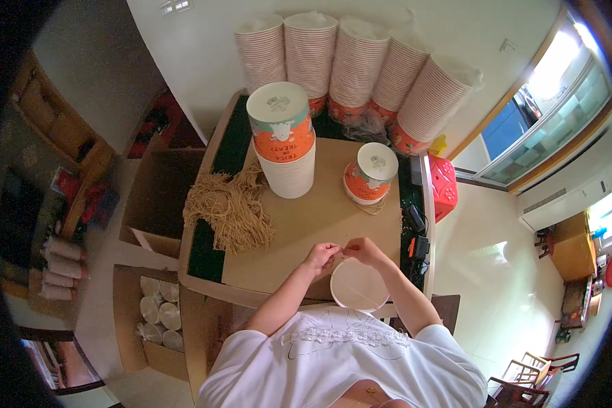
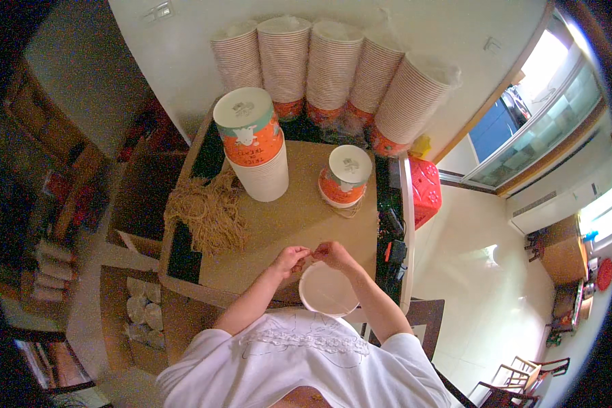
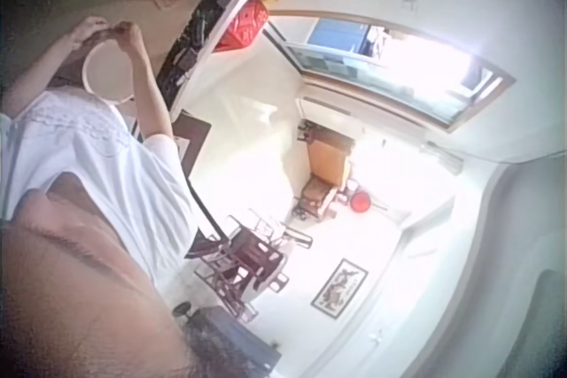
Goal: The person is threading strings through holes in paper buckets to create handles.
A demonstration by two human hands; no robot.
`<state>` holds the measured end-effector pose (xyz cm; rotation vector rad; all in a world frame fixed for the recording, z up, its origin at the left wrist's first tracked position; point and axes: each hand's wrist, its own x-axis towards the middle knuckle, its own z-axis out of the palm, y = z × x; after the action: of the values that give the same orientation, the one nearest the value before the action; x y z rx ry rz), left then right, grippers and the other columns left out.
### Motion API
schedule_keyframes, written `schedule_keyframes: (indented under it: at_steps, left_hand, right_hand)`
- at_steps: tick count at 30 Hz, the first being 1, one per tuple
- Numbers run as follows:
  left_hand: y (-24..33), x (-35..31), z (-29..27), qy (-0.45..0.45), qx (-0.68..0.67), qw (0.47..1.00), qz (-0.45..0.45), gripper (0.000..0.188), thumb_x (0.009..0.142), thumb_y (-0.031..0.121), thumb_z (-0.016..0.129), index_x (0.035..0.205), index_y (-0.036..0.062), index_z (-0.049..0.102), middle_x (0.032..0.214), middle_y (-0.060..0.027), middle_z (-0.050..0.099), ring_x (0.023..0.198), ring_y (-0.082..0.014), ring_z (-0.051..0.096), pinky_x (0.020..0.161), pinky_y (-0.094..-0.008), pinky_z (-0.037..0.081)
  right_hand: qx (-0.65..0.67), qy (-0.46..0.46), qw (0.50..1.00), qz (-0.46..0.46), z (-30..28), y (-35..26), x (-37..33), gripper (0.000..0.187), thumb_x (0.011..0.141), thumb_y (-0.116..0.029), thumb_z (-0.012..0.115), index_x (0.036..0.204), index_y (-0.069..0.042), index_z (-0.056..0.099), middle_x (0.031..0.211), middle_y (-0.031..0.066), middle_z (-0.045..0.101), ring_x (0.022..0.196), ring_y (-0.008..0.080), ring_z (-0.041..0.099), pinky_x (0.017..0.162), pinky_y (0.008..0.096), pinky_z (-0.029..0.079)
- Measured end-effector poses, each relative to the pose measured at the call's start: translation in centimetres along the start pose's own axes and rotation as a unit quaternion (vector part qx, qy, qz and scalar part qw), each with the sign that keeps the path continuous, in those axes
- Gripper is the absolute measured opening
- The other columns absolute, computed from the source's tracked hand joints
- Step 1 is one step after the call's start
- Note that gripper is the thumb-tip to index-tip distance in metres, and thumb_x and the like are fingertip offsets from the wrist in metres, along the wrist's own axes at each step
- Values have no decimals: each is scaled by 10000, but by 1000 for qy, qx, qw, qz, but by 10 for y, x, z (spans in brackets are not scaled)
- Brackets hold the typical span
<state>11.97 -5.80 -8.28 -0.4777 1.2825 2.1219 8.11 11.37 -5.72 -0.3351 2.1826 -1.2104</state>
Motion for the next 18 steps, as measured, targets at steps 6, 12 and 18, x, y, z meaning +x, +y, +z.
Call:
schedule_keyframes:
  at_steps: [6, 12, 18]
  left_hand:
    - [0, -2, -1, -47, -32, 998, -15, 96, 829, 127, 519, 903, 91, 568, 606, 47, 486, 418, -34, 366, 353, -175, 258]
    - [-6, -2, -9, -77, 118, 990, -7, 222, 787, 43, 531, 1004, 64, 576, 788, -1, 586, 631, -70, 531, 544, -199, 436]
    - [-6, 2, -12, -89, 241, 966, 11, 202, 777, 61, 560, 977, 64, 590, 800, -19, 603, 641, -85, 535, 542, -212, 429]
  right_hand:
    - [1, 73, 997, -1, 0, 7, 3, 123, 744, -131, 587, 765, -12, 614, 630, 22, 576, 590, 83, 512, 538, 223, 410]
    - [18, 80, 997, -12, 1, 5, 3, 123, 748, -127, 572, 732, -7, 595, 623, 24, 567, 581, 76, 498, 526, 222, 400]
    - [18, 81, 997, 4, 1, 2, 2, 125, 744, -135, 575, 721, -13, 592, 616, 20, 560, 575, 76, 493, 517, 224, 391]
